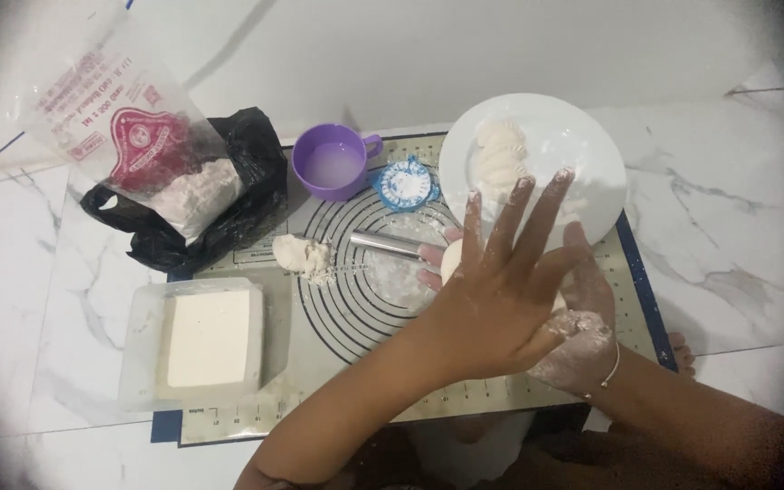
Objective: A person is kneading, rolling, and shaping dough on a silicone mat, using their hands and a metal rolling pin.
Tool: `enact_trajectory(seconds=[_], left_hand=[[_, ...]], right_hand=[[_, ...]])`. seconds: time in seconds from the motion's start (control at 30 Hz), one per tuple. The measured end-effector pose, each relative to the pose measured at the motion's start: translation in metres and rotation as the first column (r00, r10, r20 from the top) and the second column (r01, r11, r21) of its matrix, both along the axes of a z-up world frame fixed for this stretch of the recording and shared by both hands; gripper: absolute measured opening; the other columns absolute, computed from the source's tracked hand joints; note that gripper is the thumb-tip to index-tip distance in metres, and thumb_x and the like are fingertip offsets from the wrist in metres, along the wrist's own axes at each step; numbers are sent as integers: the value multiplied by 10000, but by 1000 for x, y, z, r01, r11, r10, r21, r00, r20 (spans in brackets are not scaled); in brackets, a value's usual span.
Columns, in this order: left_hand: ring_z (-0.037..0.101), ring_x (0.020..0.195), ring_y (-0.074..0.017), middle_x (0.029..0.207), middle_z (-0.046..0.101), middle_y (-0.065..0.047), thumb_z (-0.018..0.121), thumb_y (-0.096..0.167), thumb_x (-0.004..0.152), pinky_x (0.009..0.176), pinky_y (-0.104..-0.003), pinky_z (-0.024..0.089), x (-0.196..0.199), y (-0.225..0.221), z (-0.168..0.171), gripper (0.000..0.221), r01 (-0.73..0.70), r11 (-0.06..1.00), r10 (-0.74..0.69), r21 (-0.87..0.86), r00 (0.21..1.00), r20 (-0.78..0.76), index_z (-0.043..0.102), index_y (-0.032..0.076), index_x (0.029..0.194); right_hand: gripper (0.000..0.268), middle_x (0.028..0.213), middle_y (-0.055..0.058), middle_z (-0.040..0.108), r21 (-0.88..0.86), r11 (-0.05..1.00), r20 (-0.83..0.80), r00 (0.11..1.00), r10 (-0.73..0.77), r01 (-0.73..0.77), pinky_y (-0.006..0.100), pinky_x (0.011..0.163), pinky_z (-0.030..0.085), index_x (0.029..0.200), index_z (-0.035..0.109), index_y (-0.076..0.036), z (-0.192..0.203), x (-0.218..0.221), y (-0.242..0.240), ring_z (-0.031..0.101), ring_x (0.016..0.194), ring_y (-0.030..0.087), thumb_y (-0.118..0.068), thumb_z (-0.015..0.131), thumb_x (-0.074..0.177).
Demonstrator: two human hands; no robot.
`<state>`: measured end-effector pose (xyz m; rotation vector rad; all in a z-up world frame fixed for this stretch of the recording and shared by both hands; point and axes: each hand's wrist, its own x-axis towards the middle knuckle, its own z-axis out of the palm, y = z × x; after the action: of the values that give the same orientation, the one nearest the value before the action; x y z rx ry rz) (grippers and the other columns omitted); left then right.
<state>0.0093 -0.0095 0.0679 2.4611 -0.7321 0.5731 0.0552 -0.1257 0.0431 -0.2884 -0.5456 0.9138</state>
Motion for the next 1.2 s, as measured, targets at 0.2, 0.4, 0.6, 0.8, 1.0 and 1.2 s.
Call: enact_trajectory(seconds=[0.2,0.4,0.6,0.8,1.0,1.2], left_hand=[[31,1647,-646,1740,-73,-184,385,479,1029,1251,-887,13,2,10,-1,707,80,990,-95,-118,988,-126,54,227,1600],[-173,1613,-693,1738,-115,-329,398,233,823,1264,-858,-149,-3,25,7,946,261,896,-315,-361,944,-101,-99,407,1609],[-129,1613,-697,1713,-216,-337,74,816,724,1202,-893,-75,3,19,10,1034,76,996,-66,39,976,-205,161,317,1626],[21,1624,-584,1703,-95,-255,270,1109,384,1179,-832,54,4,13,22,1398,-66,871,139,486,984,-115,162,491,1633],[-53,1673,-612,1687,-194,-272,248,1011,599,1248,-888,11,3,12,32,1186,34,899,42,436,986,-162,152,436,1632],[-50,1632,-650,1714,-178,-240,143,854,627,1221,-908,-81,1,16,10,1113,228,969,-241,-91,954,-177,232,201,1524]], right_hand=[[561,1443,123,575,45,998,-170,985,44,-36,428,1117,444,1336,646,-284,-14,-7,-15,522,1370,265,-679,320,1107],[537,1464,130,578,86,994,-302,950,85,-61,429,1117,444,1327,666,-310,-5,-11,-11,519,1392,272,-690,355,1108],[712,1622,61,325,-9,999,-390,920,28,-34,447,1187,297,1578,353,-210,24,-16,-2,318,1487,239,-590,517,999],[639,1551,104,391,-43,998,-403,914,-56,43,487,1136,358,1530,409,-198,24,-18,-5,381,1432,286,-516,557,996],[567,1481,146,457,-79,990,-422,897,-136,113,527,1085,420,1482,466,-186,22,-21,-8,445,1377,333,-441,597,993],[497,1410,188,523,-109,977,-431,877,-213,183,567,1034,481,1433,523,-174,24,-23,-9,509,1321,380,-367,637,989]])
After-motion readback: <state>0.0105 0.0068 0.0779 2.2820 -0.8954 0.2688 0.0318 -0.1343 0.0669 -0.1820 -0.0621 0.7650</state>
